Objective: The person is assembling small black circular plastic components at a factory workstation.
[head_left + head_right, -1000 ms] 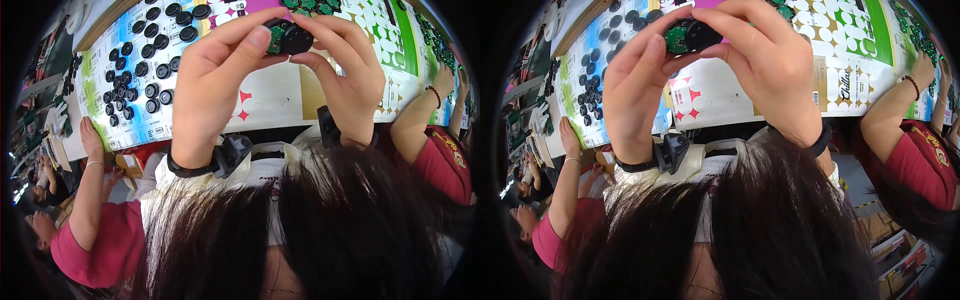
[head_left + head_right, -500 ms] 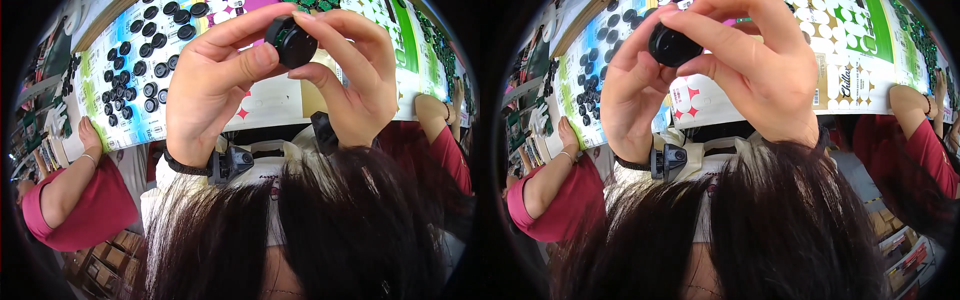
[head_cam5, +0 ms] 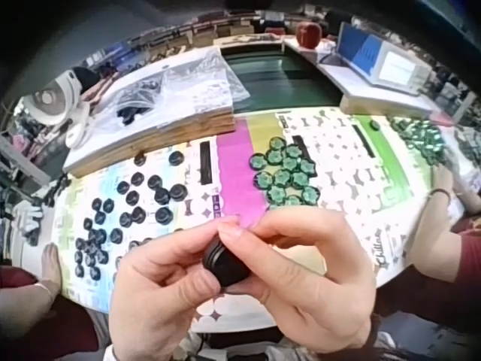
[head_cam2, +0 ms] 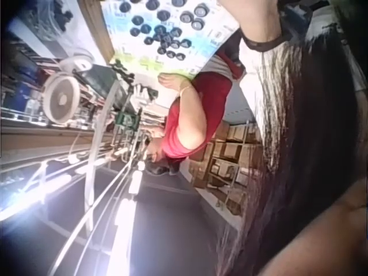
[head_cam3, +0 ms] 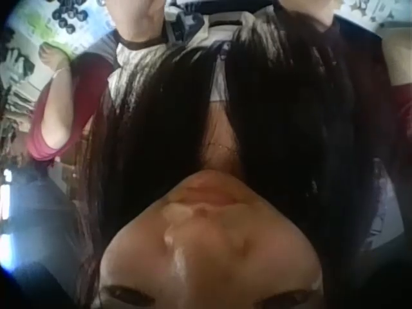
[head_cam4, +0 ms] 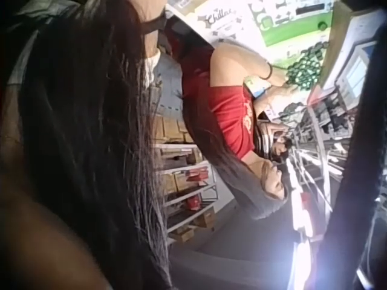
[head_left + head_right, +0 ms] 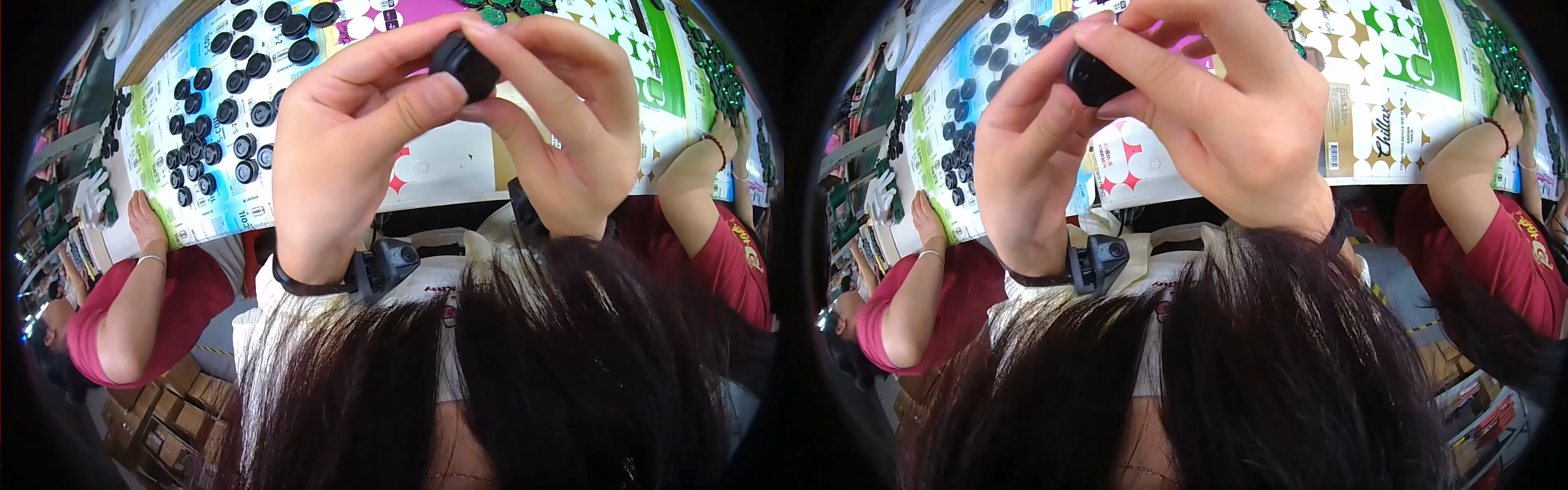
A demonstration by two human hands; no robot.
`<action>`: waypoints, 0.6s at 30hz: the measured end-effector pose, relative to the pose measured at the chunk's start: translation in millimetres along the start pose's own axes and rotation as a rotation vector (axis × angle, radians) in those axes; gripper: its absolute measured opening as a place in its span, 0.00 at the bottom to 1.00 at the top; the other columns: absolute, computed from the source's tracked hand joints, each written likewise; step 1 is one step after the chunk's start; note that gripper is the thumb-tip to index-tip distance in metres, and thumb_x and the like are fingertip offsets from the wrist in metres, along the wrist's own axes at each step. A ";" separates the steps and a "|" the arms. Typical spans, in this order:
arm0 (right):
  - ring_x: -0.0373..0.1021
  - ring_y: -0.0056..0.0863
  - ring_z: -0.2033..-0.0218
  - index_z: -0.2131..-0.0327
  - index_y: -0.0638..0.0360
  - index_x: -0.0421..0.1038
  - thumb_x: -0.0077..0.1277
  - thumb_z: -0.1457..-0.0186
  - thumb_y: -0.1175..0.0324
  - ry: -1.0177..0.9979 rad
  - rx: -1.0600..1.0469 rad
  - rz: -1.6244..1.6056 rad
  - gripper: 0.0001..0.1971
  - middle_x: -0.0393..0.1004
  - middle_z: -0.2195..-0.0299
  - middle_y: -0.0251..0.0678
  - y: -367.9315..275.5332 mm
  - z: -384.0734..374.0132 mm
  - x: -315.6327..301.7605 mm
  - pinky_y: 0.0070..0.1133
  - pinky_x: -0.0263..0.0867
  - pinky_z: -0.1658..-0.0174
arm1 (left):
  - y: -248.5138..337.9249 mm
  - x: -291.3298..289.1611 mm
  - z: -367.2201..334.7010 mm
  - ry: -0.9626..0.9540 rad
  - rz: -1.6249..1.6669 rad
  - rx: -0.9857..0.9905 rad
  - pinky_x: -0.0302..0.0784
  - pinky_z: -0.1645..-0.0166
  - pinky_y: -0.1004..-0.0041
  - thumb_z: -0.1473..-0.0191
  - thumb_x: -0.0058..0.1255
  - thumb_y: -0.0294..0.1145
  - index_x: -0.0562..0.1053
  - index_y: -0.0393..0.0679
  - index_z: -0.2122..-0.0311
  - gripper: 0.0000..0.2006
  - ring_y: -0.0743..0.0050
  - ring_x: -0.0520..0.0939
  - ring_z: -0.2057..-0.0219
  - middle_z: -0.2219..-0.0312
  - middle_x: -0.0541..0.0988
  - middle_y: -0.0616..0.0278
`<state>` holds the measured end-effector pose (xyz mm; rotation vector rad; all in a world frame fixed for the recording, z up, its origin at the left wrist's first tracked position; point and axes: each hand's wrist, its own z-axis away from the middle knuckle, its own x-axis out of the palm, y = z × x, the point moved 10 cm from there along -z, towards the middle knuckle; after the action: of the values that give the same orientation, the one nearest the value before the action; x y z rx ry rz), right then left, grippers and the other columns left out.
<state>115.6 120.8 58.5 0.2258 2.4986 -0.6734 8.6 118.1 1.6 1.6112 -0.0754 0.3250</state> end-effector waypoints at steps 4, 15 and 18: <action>0.65 0.31 0.67 0.63 0.61 0.69 0.55 0.68 0.77 0.036 -0.098 0.087 0.21 0.63 0.66 0.39 -9.2 -2.0 4.5 0.20 0.63 0.65 | 5.5 2.6 1.2 -0.005 -0.042 0.055 0.72 0.61 0.76 0.51 0.40 0.21 0.66 0.30 0.62 0.09 0.69 0.75 0.67 0.67 0.73 0.52; 0.67 0.27 0.68 0.63 0.67 0.66 0.52 0.63 0.79 0.238 -0.062 -0.786 0.17 0.69 0.71 0.42 31.4 3.7 42.8 0.17 0.63 0.66 | -1.6 -52.8 -87.0 -0.030 -0.586 -0.027 0.70 0.61 0.78 0.50 0.36 0.20 0.68 0.32 0.62 0.10 0.72 0.74 0.65 0.68 0.73 0.54; 0.66 0.31 0.68 0.63 0.64 0.66 0.54 0.65 0.76 -0.084 0.070 -0.466 0.19 0.67 0.70 0.43 43.0 4.3 82.5 0.19 0.63 0.66 | -29.9 -89.6 -137.3 -0.024 -0.687 -0.156 0.70 0.61 0.78 0.50 0.35 0.21 0.68 0.33 0.62 0.11 0.73 0.74 0.65 0.68 0.74 0.54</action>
<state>60.6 157.4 -7.0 -0.3660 2.4635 -0.9316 -92.0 242.4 -45.6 1.3913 0.4181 -0.2281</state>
